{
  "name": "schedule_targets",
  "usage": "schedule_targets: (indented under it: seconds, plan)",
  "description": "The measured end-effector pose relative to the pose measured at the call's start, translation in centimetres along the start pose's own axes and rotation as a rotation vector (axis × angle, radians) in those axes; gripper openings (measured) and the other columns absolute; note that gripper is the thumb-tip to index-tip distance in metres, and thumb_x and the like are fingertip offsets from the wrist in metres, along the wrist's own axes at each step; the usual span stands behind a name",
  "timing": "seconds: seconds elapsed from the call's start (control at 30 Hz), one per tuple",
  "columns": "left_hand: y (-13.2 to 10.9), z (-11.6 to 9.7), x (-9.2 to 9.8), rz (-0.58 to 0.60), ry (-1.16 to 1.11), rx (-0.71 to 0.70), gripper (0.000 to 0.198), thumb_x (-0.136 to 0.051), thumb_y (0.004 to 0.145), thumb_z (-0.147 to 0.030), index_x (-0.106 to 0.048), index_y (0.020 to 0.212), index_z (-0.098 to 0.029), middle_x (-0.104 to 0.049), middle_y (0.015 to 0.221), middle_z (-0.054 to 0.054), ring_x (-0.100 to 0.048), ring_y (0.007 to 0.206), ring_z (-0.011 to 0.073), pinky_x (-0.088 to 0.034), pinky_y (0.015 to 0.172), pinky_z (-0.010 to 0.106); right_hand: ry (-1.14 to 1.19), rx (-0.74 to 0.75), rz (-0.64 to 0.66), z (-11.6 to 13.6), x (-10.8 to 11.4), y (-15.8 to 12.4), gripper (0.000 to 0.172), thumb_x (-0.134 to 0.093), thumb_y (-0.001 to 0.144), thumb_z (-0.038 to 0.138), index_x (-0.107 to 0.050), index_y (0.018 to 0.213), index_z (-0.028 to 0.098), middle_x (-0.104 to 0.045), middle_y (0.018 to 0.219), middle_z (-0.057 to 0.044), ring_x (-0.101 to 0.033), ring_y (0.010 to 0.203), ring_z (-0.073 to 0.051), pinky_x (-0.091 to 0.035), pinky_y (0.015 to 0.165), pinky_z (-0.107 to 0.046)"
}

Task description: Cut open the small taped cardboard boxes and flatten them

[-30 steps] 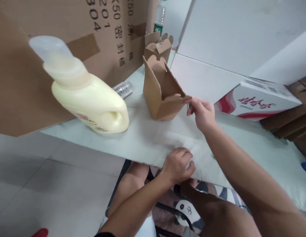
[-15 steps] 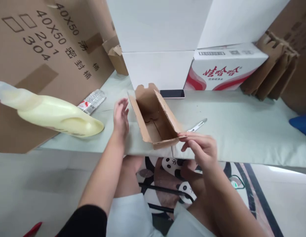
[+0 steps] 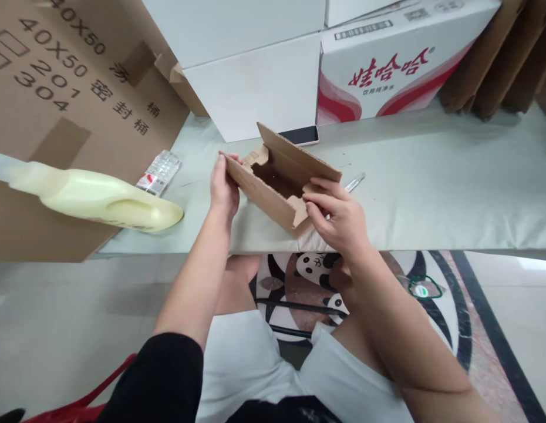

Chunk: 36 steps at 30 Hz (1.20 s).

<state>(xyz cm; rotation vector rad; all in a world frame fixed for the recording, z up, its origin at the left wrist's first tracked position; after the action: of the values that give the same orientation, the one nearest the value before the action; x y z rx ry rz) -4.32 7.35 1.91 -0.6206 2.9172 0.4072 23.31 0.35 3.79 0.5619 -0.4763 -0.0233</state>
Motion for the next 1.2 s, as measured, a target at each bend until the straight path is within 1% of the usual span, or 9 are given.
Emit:
schedule_targets:
  seconds: [0.17,0.37,0.53,0.67,0.83,0.93,1.03,1.1,1.2]
  plan:
    - [-0.9,0.9,-0.4,0.012,0.052,-0.026,0.053,-0.082,0.074,-0.066,-0.064,0.099,-0.023,-0.070,0.102,0.005,-0.069,0.105,0.0240,-0.056,0.091,0.033,-0.041,-0.040,-0.302,-1.7,1.3,0.4,0.031,-0.064,0.087,0.029,-0.066,0.118,0.026,-0.066,0.116,-0.012,-0.068,0.103,-0.027,-0.061,0.087,-0.046]
    - [-1.9,1.2,0.5,0.007,0.110,-0.114,0.061,-0.077,0.080,-0.067,-0.062,0.119,-0.022,-0.066,0.129,0.009,-0.062,0.131,0.0291,-0.049,0.112,0.041,0.243,-0.032,0.003,-3.4,-0.5,0.7,0.035,-0.048,0.093,0.028,-0.062,0.125,0.028,-0.068,0.127,-0.008,-0.064,0.123,-0.028,-0.053,0.108,-0.050]
    - [-3.1,-1.4,0.4,0.010,0.378,-0.243,0.048,-0.076,0.089,-0.046,-0.061,0.130,-0.027,-0.058,0.146,0.008,-0.048,0.147,0.0284,-0.037,0.124,0.044,0.309,0.017,-0.023,-2.9,-0.7,0.7,0.032,-0.043,0.097,0.034,-0.072,0.103,0.025,-0.072,0.123,-0.009,-0.065,0.124,-0.029,-0.050,0.111,-0.050]
    - [-3.5,-3.0,-1.8,0.174,0.630,-0.326,0.019,-0.067,0.093,-0.029,-0.076,0.109,-0.023,-0.066,0.142,0.007,-0.055,0.140,0.0296,-0.030,0.127,0.049,0.274,-0.022,-0.018,-3.2,-0.7,0.7,0.021,-0.053,0.094,0.031,-0.073,0.093,0.025,-0.072,0.117,-0.009,-0.068,0.118,-0.027,-0.052,0.108,-0.048]
    - [-3.3,-2.7,-2.8,0.213,0.797,-0.326,0.031,-0.056,0.090,-0.017,-0.083,0.103,-0.025,-0.077,0.128,0.003,-0.065,0.130,0.0265,-0.035,0.123,0.048,0.390,-0.126,0.010,-5.0,-0.5,-0.1,0.041,-0.046,0.101,0.050,-0.060,0.134,0.030,-0.070,0.127,-0.008,-0.065,0.122,-0.027,-0.052,0.108,-0.050]
    - [-3.1,-2.5,-1.1,0.123,0.690,-0.260,0.033,-0.056,0.085,-0.020,-0.083,0.103,-0.025,-0.076,0.130,0.002,-0.065,0.131,0.0246,-0.040,0.121,0.042,0.372,-0.437,0.015,-7.1,-1.0,-0.8,0.054,-0.034,0.103,0.061,-0.052,0.143,0.030,-0.069,0.131,-0.010,-0.066,0.122,-0.029,-0.053,0.105,-0.055]
    - [-3.3,-2.5,1.7,-0.077,0.488,-0.152,0.033,-0.057,0.083,-0.025,-0.081,0.106,-0.025,-0.072,0.137,0.002,-0.058,0.139,0.0236,-0.044,0.120,0.038,0.439,-0.651,0.287,-7.7,-2.5,-1.4,0.069,-0.027,0.100,0.073,-0.067,0.128,0.024,-0.073,0.125,-0.014,-0.070,0.116,-0.034,-0.054,0.103,-0.060]
    - [-3.9,-2.4,3.3,-0.215,0.346,-0.048,0.033,-0.059,0.084,-0.034,-0.077,0.111,-0.027,-0.068,0.143,0.001,-0.054,0.142,0.0247,-0.053,0.109,0.036,0.559,-0.528,0.481,-6.5,-3.4,-1.5,0.077,-0.027,0.097,0.080,-0.071,0.129,0.025,-0.073,0.128,-0.013,-0.067,0.124,-0.035,-0.049,0.110,-0.063]
    - [-5.7,-1.8,4.1,-0.258,0.174,0.245,0.042,-0.048,0.092,-0.056,-0.073,0.104,-0.025,-0.074,0.122,0.008,-0.069,0.114,0.0278,-0.060,0.070,0.032,0.599,-0.159,0.485,-3.7,-3.4,-1.1,0.073,-0.033,0.096,0.082,-0.069,0.136,0.033,-0.062,0.150,-0.004,-0.047,0.151,-0.029,-0.026,0.130,-0.059]
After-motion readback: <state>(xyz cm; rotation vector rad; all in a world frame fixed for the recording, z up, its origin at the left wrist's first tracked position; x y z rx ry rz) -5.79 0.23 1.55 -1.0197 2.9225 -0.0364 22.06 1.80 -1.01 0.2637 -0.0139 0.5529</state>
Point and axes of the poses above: each hand's wrist, its own y-axis towards the middle knuckle, its own x-axis out of the back of the hand, z = x × y, the point moved 3 cm from there along y, towards the middle knuckle
